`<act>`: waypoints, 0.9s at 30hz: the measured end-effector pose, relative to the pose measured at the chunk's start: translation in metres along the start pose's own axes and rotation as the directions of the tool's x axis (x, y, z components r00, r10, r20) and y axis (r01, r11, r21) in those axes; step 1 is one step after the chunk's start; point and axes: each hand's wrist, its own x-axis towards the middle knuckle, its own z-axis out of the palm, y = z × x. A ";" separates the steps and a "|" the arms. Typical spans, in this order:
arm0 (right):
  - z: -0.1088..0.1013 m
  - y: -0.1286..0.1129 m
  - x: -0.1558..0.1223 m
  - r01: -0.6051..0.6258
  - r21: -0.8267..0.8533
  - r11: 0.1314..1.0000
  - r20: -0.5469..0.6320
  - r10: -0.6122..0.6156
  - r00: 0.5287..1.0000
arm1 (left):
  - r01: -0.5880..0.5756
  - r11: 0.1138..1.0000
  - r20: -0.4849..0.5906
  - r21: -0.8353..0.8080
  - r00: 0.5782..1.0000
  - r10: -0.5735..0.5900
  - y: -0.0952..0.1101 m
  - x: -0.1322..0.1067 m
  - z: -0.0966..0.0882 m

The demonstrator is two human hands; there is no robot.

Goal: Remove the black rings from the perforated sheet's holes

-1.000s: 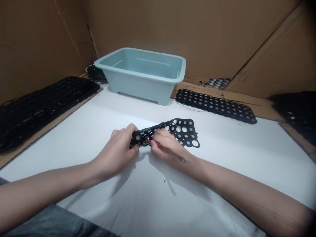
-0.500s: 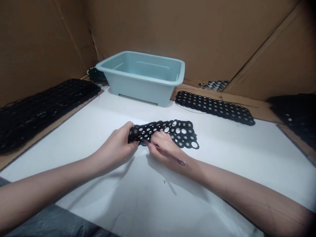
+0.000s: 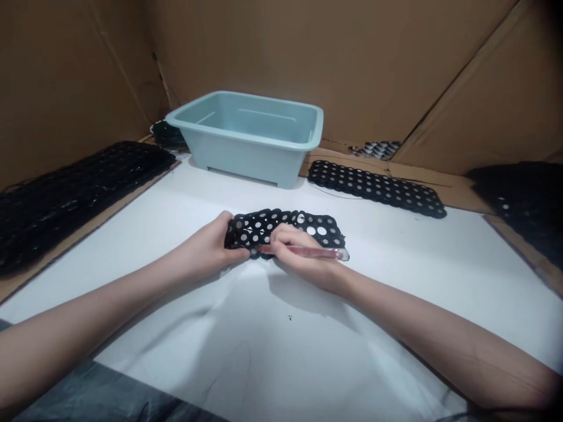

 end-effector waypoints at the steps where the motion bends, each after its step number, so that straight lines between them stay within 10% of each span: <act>1: -0.003 0.001 -0.001 -0.016 0.052 0.999 -0.003 0.016 1.000 | 0.001 1.000 -0.006 0.007 1.000 -0.001 -0.001 0.002 0.000; 11: -0.005 0.001 -0.002 -0.152 0.120 0.981 0.024 0.150 0.988 | -0.041 0.991 0.039 0.126 0.999 0.036 -0.003 0.005 0.001; 27: -0.006 -0.006 -0.007 -0.052 0.034 0.998 0.097 0.048 0.994 | 0.039 0.965 0.066 -0.260 0.998 -0.022 0.005 0.002 0.007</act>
